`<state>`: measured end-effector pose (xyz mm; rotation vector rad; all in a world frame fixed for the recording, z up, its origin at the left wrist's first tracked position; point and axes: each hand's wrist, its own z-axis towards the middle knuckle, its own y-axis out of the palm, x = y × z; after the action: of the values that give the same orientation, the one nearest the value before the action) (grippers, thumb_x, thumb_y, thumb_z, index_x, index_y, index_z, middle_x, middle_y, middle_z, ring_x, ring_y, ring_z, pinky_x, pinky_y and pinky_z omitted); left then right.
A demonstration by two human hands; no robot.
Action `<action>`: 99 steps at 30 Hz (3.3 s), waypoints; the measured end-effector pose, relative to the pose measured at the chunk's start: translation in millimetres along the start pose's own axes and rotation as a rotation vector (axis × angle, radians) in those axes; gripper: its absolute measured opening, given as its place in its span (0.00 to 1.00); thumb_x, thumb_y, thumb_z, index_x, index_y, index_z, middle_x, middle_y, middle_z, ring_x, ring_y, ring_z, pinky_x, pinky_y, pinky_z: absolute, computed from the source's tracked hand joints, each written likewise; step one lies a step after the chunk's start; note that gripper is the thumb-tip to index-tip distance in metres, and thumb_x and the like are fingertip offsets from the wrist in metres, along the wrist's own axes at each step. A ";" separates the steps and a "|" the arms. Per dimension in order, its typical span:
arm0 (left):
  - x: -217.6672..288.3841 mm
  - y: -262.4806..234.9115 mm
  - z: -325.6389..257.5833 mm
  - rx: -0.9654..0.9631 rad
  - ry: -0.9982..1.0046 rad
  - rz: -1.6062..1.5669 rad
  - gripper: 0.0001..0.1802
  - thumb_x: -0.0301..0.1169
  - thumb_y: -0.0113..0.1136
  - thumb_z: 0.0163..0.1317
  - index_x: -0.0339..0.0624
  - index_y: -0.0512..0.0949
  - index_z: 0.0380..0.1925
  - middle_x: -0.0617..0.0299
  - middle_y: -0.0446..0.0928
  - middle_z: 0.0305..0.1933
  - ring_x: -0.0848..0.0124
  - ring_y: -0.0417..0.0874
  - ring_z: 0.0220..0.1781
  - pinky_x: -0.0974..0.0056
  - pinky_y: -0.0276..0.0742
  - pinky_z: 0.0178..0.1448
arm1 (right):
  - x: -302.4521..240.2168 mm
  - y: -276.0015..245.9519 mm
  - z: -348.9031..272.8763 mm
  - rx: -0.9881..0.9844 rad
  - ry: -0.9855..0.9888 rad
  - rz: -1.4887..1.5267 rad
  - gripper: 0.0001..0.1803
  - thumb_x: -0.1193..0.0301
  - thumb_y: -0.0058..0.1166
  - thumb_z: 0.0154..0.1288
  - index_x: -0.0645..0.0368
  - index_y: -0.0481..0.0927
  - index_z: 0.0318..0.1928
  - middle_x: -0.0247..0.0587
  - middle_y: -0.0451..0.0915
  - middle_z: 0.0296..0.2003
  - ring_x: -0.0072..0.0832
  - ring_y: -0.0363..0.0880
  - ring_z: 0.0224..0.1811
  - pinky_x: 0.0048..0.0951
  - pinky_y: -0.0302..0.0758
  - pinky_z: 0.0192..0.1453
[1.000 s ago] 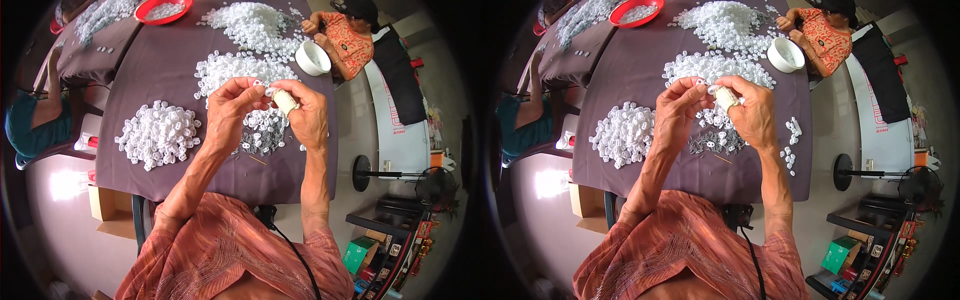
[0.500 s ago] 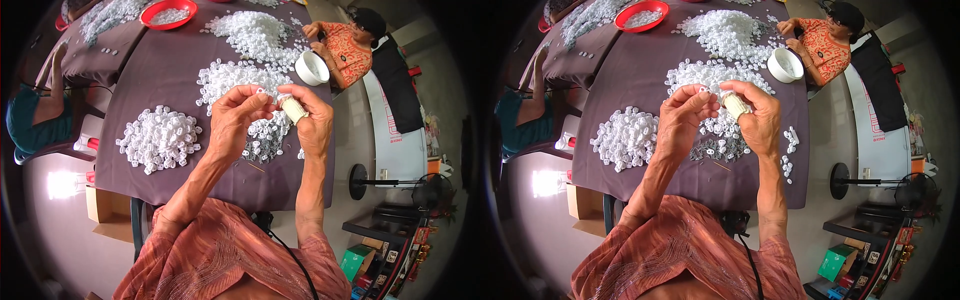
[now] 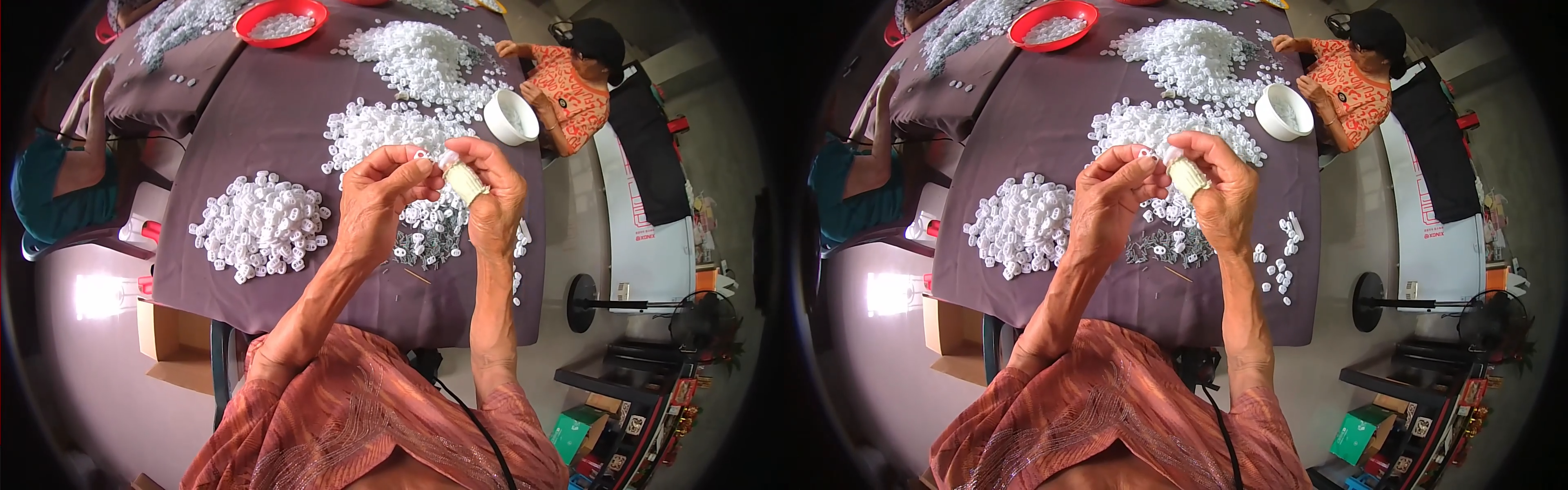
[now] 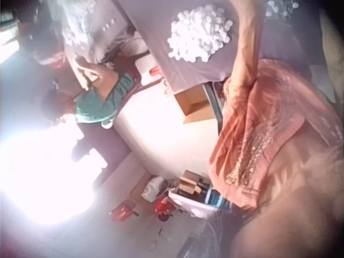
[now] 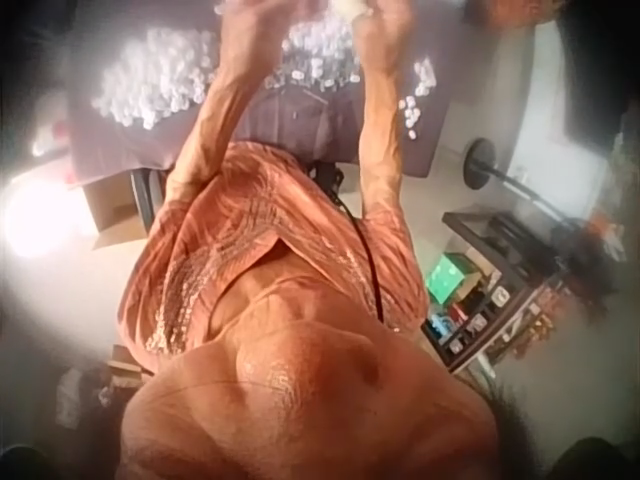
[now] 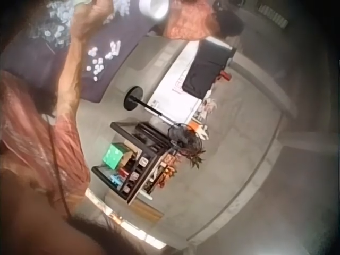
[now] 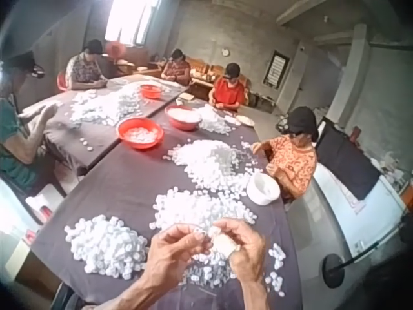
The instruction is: The person assembles small white plastic components by manually attaching metal clips to them.
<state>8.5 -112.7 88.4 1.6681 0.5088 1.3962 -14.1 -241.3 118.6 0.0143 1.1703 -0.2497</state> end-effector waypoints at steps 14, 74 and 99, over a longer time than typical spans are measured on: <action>0.1 3.0 -3.5 0.011 0.017 0.073 0.07 0.25 0.58 0.54 0.35 0.74 0.33 0.54 0.78 0.32 0.69 0.79 0.33 0.65 0.75 0.39 | -3.1 -6.2 3.2 -0.041 0.107 0.162 0.13 0.79 0.48 0.55 0.68 0.74 0.42 0.39 0.77 0.32 0.22 0.76 0.34 0.22 0.70 0.42; 3.3 12.5 -5.9 -0.002 -0.036 0.242 0.08 0.25 0.56 0.54 0.31 0.75 0.32 0.56 0.78 0.29 0.71 0.78 0.29 0.68 0.74 0.36 | -18.1 -9.7 1.5 -0.049 0.094 0.000 0.14 0.82 0.45 0.52 0.70 0.75 0.42 0.40 0.76 0.35 0.20 0.73 0.38 0.20 0.67 0.46; -4.5 9.8 -2.1 0.003 -0.038 0.173 0.10 0.27 0.60 0.53 0.30 0.77 0.32 0.56 0.78 0.28 0.72 0.79 0.29 0.70 0.76 0.34 | -12.5 -13.1 -0.2 -0.078 -0.126 -0.332 0.19 0.87 0.40 0.45 0.63 0.78 0.39 0.35 0.74 0.27 0.19 0.72 0.29 0.18 0.68 0.32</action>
<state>3.1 -120.6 93.9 1.7724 0.3513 1.4843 -21.5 -251.7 131.5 -0.2628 1.0525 -0.4905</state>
